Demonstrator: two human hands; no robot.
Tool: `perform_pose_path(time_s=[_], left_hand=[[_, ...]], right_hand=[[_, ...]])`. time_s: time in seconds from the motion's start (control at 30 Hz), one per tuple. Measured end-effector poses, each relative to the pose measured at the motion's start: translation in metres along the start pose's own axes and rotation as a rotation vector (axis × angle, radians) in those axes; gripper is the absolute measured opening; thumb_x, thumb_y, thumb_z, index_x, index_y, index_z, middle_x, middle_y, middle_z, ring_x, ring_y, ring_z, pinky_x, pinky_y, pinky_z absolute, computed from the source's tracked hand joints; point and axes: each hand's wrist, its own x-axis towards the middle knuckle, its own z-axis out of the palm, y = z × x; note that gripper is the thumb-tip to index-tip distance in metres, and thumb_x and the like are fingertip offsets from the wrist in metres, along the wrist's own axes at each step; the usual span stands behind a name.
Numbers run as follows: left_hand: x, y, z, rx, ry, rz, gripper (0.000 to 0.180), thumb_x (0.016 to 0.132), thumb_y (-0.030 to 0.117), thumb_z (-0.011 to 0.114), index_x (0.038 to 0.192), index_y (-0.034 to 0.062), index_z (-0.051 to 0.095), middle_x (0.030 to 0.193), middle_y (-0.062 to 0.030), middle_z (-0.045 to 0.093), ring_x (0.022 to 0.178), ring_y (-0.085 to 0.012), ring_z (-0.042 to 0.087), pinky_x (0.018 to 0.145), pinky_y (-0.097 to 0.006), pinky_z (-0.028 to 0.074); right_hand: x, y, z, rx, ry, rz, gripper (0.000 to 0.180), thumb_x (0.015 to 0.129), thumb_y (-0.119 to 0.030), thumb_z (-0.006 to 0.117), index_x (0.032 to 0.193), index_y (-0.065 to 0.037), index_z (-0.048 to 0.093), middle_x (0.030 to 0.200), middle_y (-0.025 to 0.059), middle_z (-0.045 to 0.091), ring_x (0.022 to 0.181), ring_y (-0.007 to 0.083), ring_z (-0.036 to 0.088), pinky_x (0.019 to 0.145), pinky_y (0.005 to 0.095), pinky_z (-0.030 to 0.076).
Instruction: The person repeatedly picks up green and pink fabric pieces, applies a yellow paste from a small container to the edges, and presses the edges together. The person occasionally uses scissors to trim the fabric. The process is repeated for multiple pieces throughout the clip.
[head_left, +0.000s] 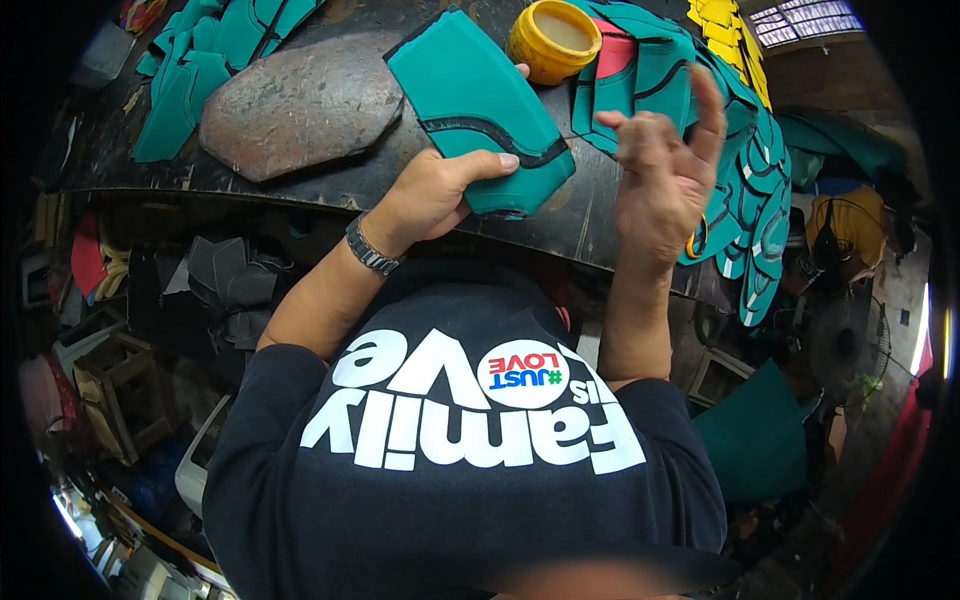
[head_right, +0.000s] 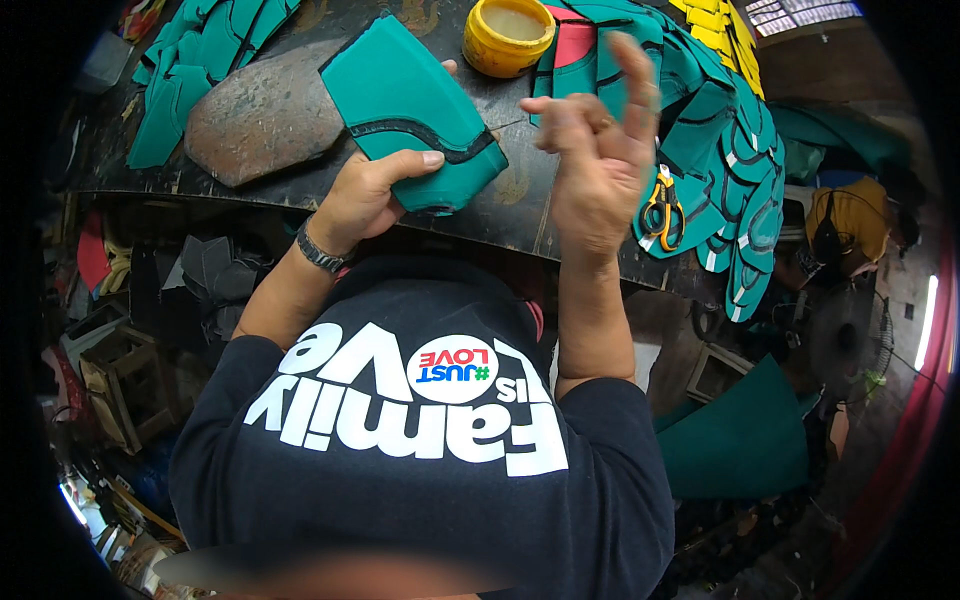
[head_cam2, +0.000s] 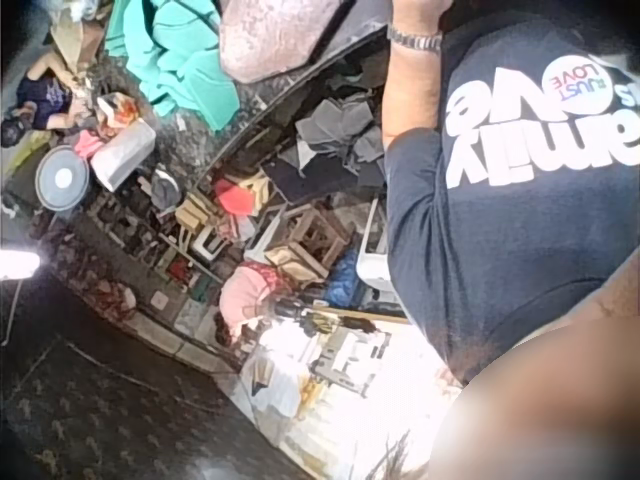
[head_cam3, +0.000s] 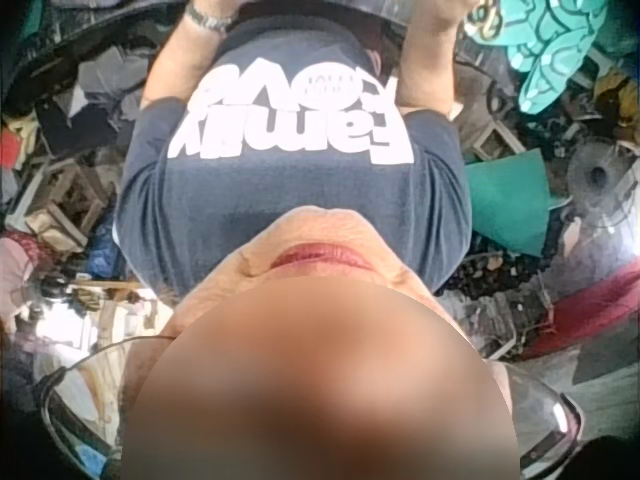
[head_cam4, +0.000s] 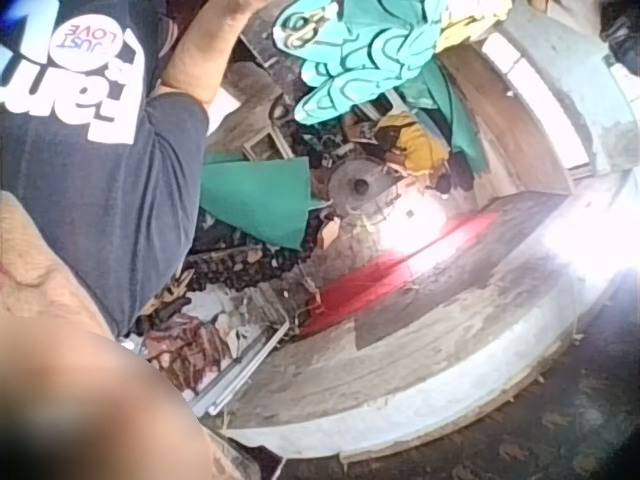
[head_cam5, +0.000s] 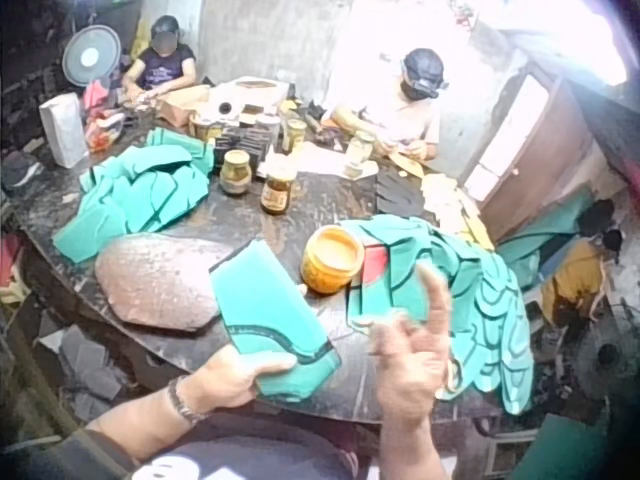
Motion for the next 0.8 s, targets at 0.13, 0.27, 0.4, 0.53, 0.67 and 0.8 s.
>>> perform_pose_path(time_s=[0.13,0.27,0.4,0.53,0.67,0.8], left_hand=[[0.002,0.003,-0.004,-0.076,-0.043,-0.068,0.08,0.087,-0.003,0.058,0.156,0.0059,0.019,0.149,-0.0138,0.042,0.132,-0.0312,0.052,0.106,-0.044,0.048],[0.001,0.003,-0.002,-0.096,-0.041,-0.044,0.08,0.087,-0.005,0.056,0.157,0.0091,0.02,0.146,-0.0086,0.043,0.129,-0.0221,0.051,0.107,-0.038,0.048],[-0.001,0.003,0.0,-0.069,-0.03,-0.023,0.081,0.087,-0.006,0.055,0.158,0.0111,0.02,0.146,-0.0054,0.043,0.128,-0.0159,0.05,0.107,-0.035,0.047],[-0.001,0.004,0.001,-0.01,-0.009,-0.018,0.078,0.087,-0.003,0.056,0.156,0.0046,0.02,0.151,-0.0127,0.04,0.131,-0.0221,0.05,0.107,-0.039,0.048],[0.0,0.003,0.001,0.011,-0.014,-0.018,0.077,0.088,-0.002,0.056,0.156,0.0047,0.02,0.15,-0.0125,0.042,0.131,-0.0218,0.051,0.107,-0.039,0.048],[0.0,0.002,-0.002,-0.046,-0.027,-0.043,0.075,0.091,-0.002,0.057,0.157,0.0103,0.024,0.147,-0.0069,0.044,0.13,-0.0164,0.049,0.108,-0.035,0.046]], right_hand=[[-0.006,0.004,-0.007,0.184,0.153,0.101,0.054,0.1,-0.008,0.051,0.151,-0.008,0.031,0.108,0.0121,0.062,0.093,0.0182,0.06,0.095,0.0394,0.049],[-0.029,0.02,-0.004,-0.429,0.082,0.17,0.035,0.096,0.0,0.054,0.13,-0.006,0.06,0.124,0.0117,0.056,0.109,0.021,0.057,0.097,0.0329,0.046],[-0.04,0.026,-0.001,-0.682,0.04,0.037,0.03,0.09,0.008,0.059,0.113,-0.006,0.073,0.126,0.0117,0.054,0.115,0.0231,0.054,0.098,0.0338,0.045],[-0.035,0.023,-0.001,-0.871,0.003,-0.187,0.038,0.08,0.008,0.068,0.11,-0.014,0.077,0.126,0.0115,0.056,0.119,0.0265,0.051,0.1,0.0375,0.042],[-0.029,0.018,-0.003,-1.064,-0.073,-0.357,0.043,0.073,0.005,0.073,0.106,-0.022,0.079,0.127,0.0093,0.058,0.12,0.0275,0.049,0.1,0.0392,0.04],[-0.026,0.017,-0.005,-1.243,-0.144,-0.511,0.045,0.071,0.004,0.074,0.102,-0.028,0.079,0.127,0.0067,0.059,0.12,0.0272,0.049,0.101,0.0413,0.039]])
